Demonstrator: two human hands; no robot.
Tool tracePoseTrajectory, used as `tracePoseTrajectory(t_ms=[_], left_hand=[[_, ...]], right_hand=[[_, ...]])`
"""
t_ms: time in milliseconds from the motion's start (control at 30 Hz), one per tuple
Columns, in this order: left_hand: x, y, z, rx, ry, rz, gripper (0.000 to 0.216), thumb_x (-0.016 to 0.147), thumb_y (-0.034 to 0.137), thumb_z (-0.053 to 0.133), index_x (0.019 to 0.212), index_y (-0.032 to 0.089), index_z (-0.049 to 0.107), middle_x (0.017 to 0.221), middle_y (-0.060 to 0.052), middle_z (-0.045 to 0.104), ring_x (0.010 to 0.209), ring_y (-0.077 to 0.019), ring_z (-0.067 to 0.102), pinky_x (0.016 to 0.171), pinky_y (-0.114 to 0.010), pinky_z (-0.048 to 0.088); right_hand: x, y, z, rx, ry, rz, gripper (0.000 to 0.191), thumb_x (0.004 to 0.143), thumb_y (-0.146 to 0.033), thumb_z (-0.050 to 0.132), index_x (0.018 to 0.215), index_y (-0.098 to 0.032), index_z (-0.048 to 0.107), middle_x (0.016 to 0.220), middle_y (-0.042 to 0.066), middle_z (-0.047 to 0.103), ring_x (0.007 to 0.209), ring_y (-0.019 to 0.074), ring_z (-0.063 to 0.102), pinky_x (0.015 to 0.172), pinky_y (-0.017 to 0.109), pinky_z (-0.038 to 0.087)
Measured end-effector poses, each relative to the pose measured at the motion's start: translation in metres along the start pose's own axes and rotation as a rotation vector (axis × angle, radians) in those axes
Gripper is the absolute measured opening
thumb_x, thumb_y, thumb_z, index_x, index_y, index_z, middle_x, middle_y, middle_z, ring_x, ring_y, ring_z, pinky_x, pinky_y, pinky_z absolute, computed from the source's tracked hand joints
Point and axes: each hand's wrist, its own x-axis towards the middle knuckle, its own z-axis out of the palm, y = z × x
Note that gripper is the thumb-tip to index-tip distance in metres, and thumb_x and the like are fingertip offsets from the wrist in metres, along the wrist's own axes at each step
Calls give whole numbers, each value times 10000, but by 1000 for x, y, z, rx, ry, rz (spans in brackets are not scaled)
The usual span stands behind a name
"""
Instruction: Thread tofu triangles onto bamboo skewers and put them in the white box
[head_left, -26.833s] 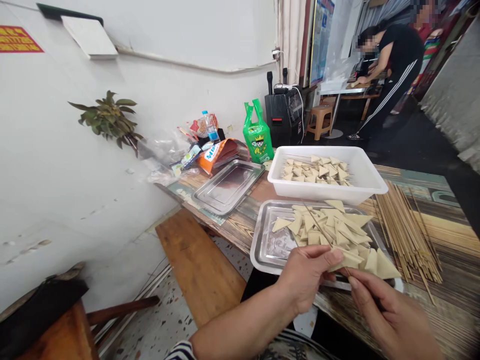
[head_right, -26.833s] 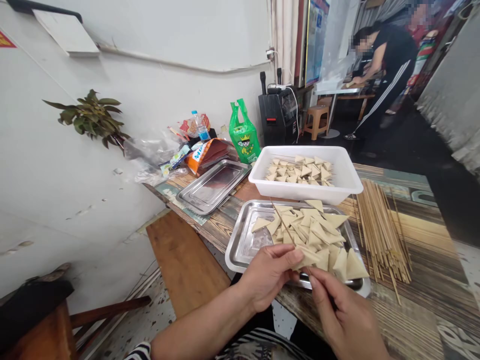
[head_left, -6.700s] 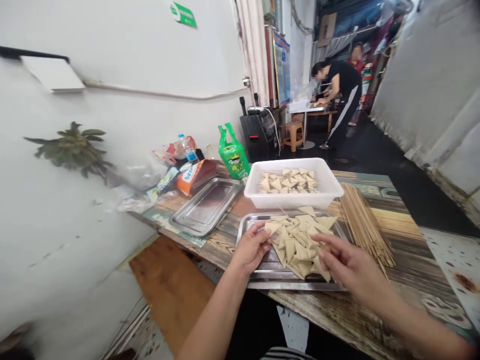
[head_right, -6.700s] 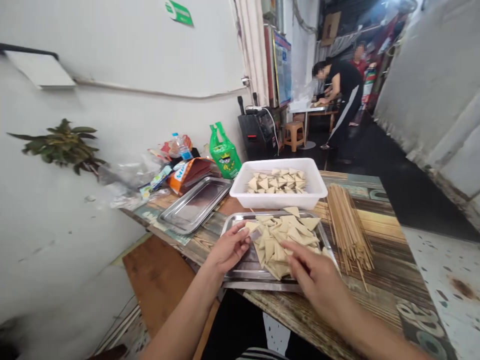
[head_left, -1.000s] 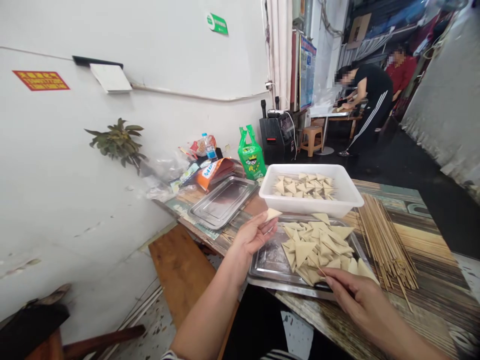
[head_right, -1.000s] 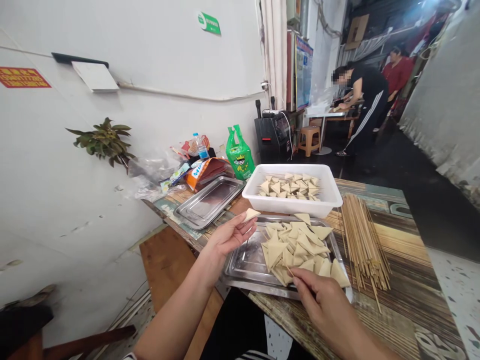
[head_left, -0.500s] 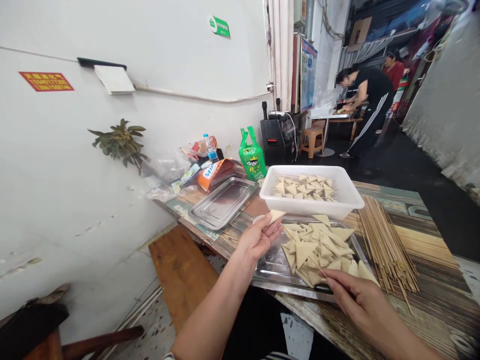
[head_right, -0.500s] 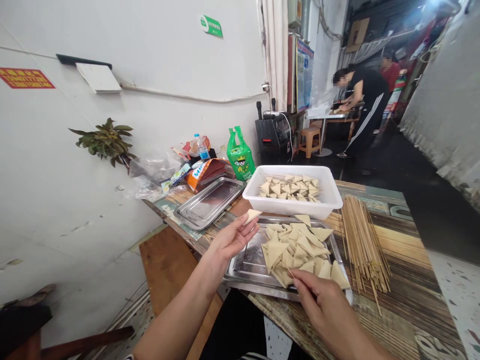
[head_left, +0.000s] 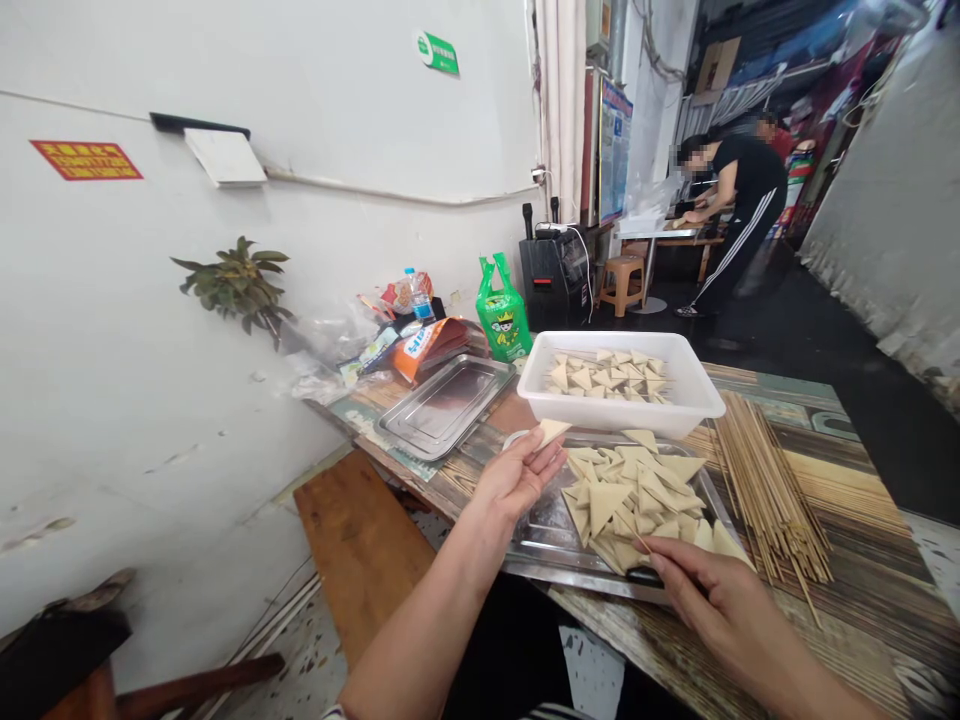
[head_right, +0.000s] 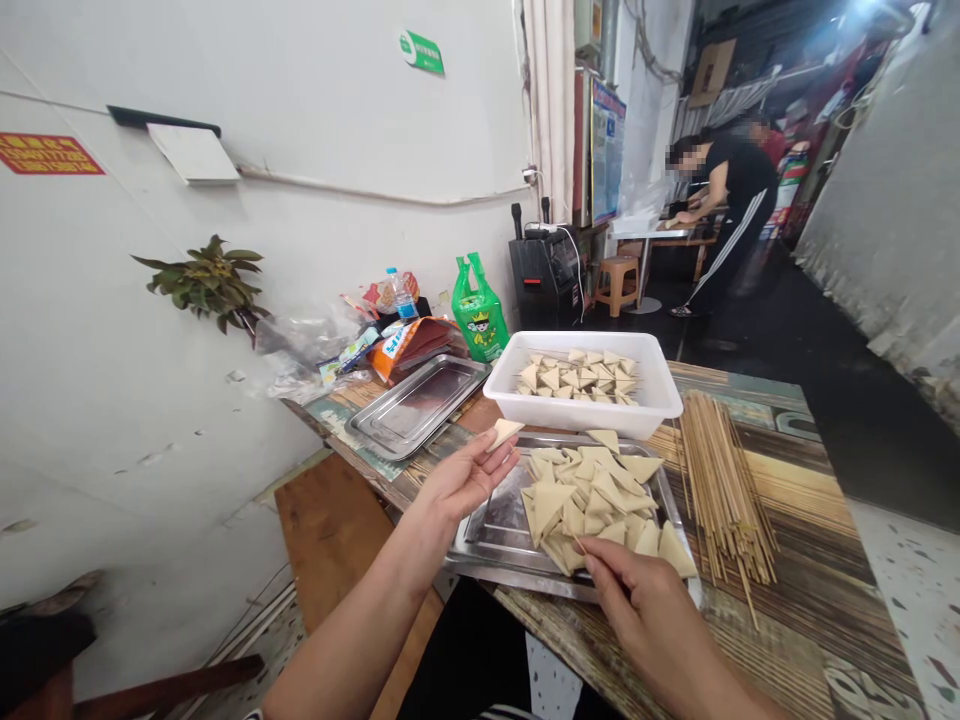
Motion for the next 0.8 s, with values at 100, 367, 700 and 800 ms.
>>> tracePoseTrajectory(t_ms=[100, 367, 700, 800], left_hand=[[1, 0, -1, -18, 10, -1, 77, 754, 52, 565, 820, 89, 577, 827, -111, 670, 821, -196, 652, 766, -361, 534], [-1, -2, 2, -13, 3, -1, 104, 748, 49, 572, 842, 94, 575, 846, -114, 670, 815, -190, 652, 763, -363, 533], [-4, -11, -1, -9, -29, 13, 119, 713, 43, 609, 802, 100, 555, 868, -111, 664, 863, -216, 642, 810, -403, 509], [-6, -15, 0, -7, -41, 25, 112, 715, 33, 600, 779, 104, 542, 849, -100, 662, 868, -219, 641, 801, -398, 512]], right_hand=[[0, -1, -1, -12, -4, -9, 324, 848, -325, 438, 1032, -180, 661, 941, 77, 704, 831, 201, 655, 730, 282, 512], [0, 0, -1, -17, -17, -8, 329, 856, -323, 430, 1054, -180, 650, 959, 73, 701, 842, 198, 652, 734, 276, 508], [-1, 2, 1, -14, -27, 20, 359, 860, -337, 411, 1057, -153, 646, 922, 84, 703, 809, 193, 652, 722, 264, 502], [-1, 3, 1, -11, -19, 28, 360, 859, -341, 409, 1050, -149, 647, 876, 80, 704, 803, 199, 649, 723, 271, 500]])
